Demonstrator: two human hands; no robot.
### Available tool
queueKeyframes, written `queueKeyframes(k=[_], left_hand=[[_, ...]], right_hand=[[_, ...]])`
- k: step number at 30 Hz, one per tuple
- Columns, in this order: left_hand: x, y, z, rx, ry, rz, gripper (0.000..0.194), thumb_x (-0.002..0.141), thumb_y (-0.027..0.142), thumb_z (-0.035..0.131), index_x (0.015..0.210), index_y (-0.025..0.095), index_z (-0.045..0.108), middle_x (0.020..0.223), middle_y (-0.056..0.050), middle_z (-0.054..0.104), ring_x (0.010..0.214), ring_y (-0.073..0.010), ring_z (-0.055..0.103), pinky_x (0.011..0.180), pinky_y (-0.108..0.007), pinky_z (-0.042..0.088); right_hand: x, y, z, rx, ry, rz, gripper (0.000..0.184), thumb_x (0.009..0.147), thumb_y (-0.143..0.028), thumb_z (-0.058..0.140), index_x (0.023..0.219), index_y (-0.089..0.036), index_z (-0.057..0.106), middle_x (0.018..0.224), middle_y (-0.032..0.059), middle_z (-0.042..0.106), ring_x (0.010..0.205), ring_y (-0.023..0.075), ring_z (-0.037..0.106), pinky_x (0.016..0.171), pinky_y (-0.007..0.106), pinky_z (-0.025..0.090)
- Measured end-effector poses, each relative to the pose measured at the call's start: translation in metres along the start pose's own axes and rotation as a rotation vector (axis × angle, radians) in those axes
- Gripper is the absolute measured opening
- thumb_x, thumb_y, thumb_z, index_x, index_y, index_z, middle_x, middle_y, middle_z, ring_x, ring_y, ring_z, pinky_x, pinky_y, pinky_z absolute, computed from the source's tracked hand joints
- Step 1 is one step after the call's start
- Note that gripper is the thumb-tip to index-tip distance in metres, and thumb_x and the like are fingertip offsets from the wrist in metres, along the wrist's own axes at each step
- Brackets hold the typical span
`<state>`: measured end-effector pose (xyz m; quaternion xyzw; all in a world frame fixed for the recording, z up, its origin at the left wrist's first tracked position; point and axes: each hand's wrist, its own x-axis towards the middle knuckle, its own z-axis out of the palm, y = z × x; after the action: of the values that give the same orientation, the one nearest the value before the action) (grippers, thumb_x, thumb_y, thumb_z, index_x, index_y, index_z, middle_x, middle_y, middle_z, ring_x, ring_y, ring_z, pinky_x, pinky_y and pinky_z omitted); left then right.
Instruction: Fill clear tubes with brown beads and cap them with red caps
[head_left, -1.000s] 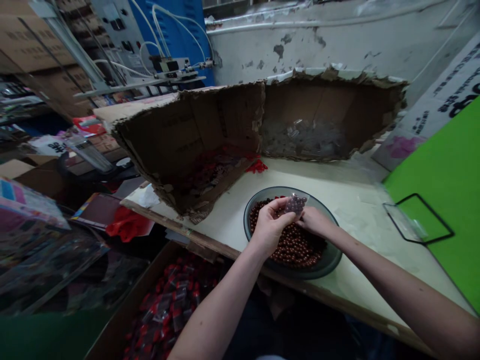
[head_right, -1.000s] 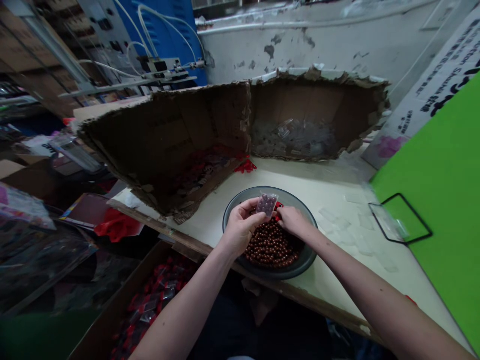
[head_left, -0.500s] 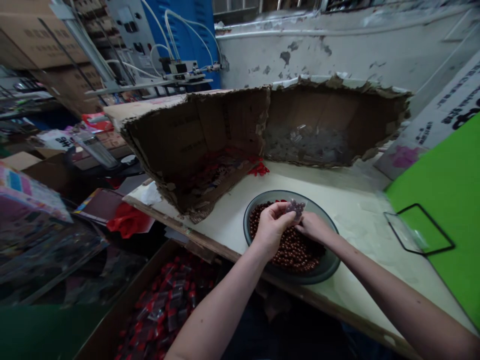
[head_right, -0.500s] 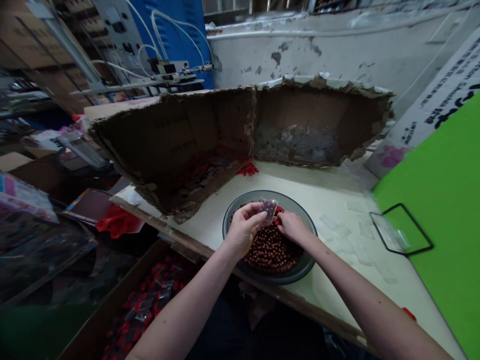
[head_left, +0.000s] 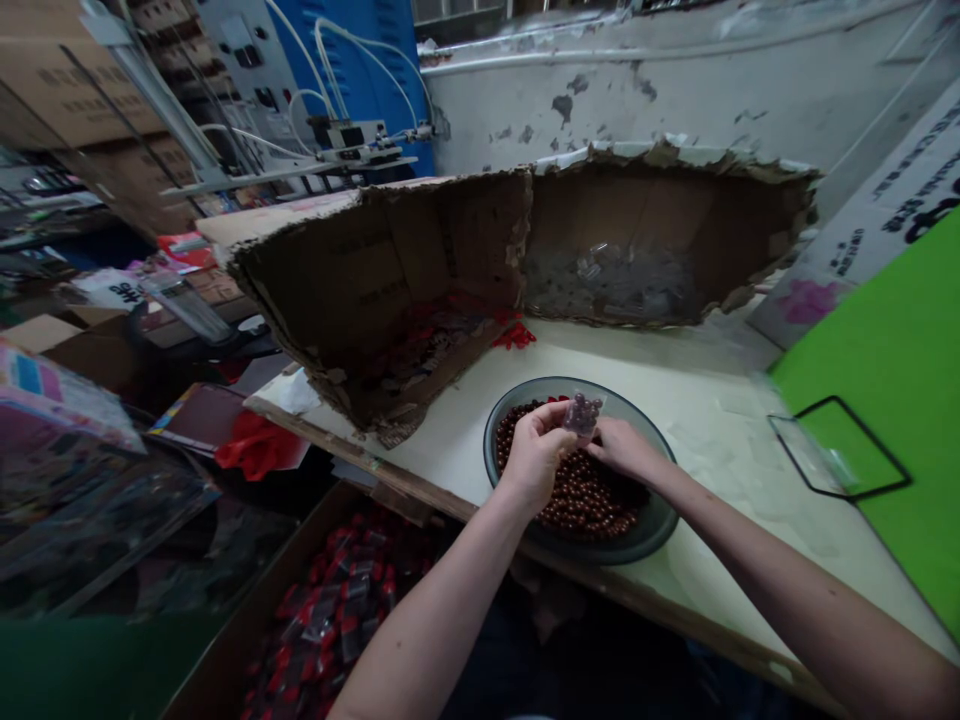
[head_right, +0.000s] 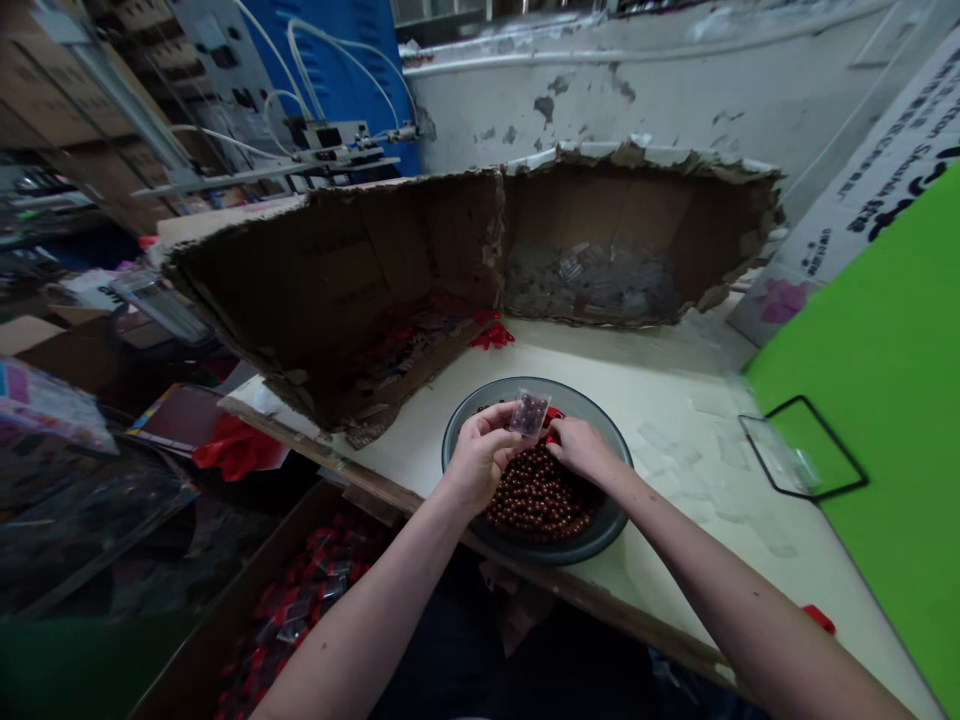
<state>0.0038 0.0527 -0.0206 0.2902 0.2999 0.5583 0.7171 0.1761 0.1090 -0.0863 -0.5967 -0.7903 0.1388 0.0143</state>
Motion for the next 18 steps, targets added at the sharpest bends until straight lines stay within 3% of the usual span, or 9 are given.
queueKeyframes(k=[11,15,18], left_hand=[[0.005,-0.008,-0.003,0.047,0.016,0.036,0.031,0.06,0.025,0.08,0.085,0.012,0.067,0.081,-0.004,0.07,0.071,-0.0127,0.063,0.071,-0.026,0.048],[0.007,-0.009,-0.016,0.119,0.014,0.057,0.031,0.064,0.027,0.078,0.089,0.014,0.064,0.088,-0.004,0.07,0.079,-0.0146,0.065,0.076,-0.028,0.049],[0.008,-0.009,-0.029,0.18,0.043,0.09,0.03,0.068,0.026,0.075,0.091,0.014,0.061,0.092,-0.005,0.07,0.085,-0.0149,0.066,0.079,-0.027,0.049]], right_hand=[[0.003,0.004,0.002,0.175,0.001,0.039,0.01,0.076,-0.028,0.067,0.08,-0.02,0.069,0.089,0.0083,0.072,0.089,0.0246,0.066,0.074,0.028,0.044],[0.002,0.006,-0.003,0.311,-0.002,0.06,0.016,0.076,-0.033,0.066,0.081,-0.018,0.069,0.083,0.0076,0.072,0.082,0.0233,0.065,0.071,0.029,0.044],[-0.004,0.004,-0.014,0.459,-0.033,0.039,0.029,0.082,-0.042,0.058,0.093,-0.017,0.068,0.09,0.006,0.072,0.081,0.0193,0.065,0.069,0.028,0.046]])
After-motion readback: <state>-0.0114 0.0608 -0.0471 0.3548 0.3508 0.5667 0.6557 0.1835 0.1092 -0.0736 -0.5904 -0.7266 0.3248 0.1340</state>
